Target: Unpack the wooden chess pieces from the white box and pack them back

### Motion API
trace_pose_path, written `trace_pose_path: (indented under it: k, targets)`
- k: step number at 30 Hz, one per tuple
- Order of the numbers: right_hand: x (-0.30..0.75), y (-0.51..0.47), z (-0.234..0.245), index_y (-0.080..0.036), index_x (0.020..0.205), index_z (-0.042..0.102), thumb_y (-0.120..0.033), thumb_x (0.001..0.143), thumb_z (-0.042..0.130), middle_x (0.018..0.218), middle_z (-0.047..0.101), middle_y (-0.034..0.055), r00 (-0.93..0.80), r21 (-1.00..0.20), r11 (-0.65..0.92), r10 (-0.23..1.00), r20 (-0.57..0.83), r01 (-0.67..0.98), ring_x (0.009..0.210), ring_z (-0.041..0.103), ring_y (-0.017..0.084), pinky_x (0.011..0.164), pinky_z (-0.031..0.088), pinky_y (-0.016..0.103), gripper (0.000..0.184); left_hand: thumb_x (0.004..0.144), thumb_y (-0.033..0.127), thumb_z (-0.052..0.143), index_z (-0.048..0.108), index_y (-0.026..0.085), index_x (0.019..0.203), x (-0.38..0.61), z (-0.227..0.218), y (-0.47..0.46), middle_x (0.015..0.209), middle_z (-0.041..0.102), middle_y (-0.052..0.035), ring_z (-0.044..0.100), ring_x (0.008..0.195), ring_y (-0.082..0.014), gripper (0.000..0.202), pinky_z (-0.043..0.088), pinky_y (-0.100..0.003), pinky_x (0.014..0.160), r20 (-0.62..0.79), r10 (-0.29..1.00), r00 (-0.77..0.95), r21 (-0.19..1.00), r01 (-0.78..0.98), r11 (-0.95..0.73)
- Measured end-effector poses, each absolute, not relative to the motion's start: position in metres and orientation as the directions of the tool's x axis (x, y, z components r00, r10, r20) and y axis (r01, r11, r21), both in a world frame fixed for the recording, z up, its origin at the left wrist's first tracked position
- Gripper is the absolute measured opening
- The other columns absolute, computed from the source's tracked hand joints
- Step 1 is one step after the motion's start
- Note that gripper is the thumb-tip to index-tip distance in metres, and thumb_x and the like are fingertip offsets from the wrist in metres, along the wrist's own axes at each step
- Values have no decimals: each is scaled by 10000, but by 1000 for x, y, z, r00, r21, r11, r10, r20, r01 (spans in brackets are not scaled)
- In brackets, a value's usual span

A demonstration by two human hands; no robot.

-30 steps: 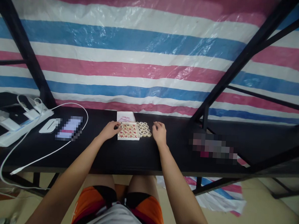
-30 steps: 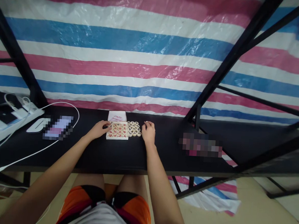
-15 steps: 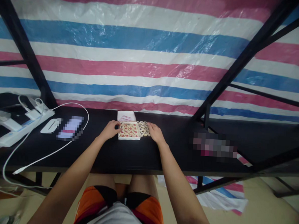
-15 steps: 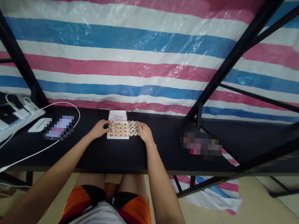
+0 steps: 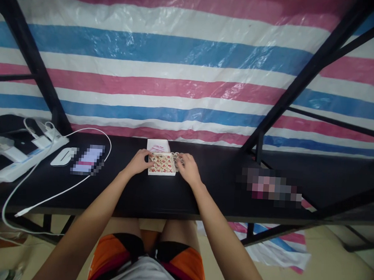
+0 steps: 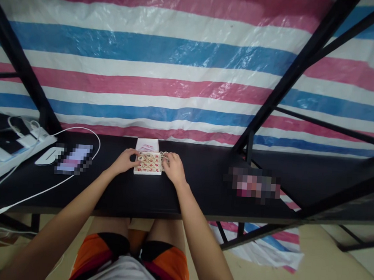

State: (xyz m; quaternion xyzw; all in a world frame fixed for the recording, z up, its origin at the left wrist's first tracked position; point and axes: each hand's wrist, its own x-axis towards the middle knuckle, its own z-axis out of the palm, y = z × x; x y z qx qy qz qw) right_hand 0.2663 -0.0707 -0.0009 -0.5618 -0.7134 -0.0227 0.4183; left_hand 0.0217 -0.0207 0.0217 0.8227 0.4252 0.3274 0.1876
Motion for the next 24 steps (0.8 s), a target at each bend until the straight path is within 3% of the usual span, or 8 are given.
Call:
trace_pose_path:
  k: [3, 6, 15, 19, 24]
  targets:
    - [243, -81, 5, -209, 1206, 586, -298, 917, 435, 1119, 610, 103, -294, -316, 553, 749, 594, 771, 1093, 541, 242, 977, 438, 424, 338, 710, 334, 656, 669, 181, 934, 26, 25, -27, 935, 656, -51, 580, 883, -214, 272, 458, -355, 870, 358, 828, 431, 659, 513, -551]
    - [231, -86, 8, -229, 1300, 518, -294, 926, 432, 1211, 579, 104, -428, -258, 640, 710, 559, 724, 1155, 518, 231, 1000, 429, 422, 389, 703, 323, 640, 679, 180, 948, 32, 28, -33, 917, 683, -32, 605, 868, -198, 287, 466, -330, 858, 312, 826, 470, 739, 427, -522]
    - [233, -88, 8, -224, 1194, 568, -321, 950, 398, 1102, 625, 86, -416, -366, 648, 732, 539, 668, 1081, 563, 205, 940, 460, 371, 312, 721, 367, 672, 698, 178, 962, 40, 26, -40, 896, 707, -31, 623, 818, -184, 308, 484, -301, 787, 304, 795, 525, 776, 348, -526]
    - [248, -79, 6, -195, 1072, 603, -353, 907, 454, 1032, 644, 87, -199, -478, 541, 779, 594, 692, 975, 598, 211, 893, 471, 363, 272, 811, 369, 581, 681, 183, 979, 35, 24, -33, 939, 682, -44, 607, 842, -181, 269, 474, -308, 813, 398, 782, 479, 680, 418, -602]
    - [295, -67, 0, -177, 1012, 581, -328, 826, 524, 945, 664, 85, 365, -701, 149, 768, 526, 697, 861, 615, 213, 820, 470, 340, 246, 838, 310, 524, 659, 172, 1027, 21, 12, -13, 971, 618, -79, 584, 950, -212, 270, 455, -353, 909, 423, 825, 376, 573, 594, -564]
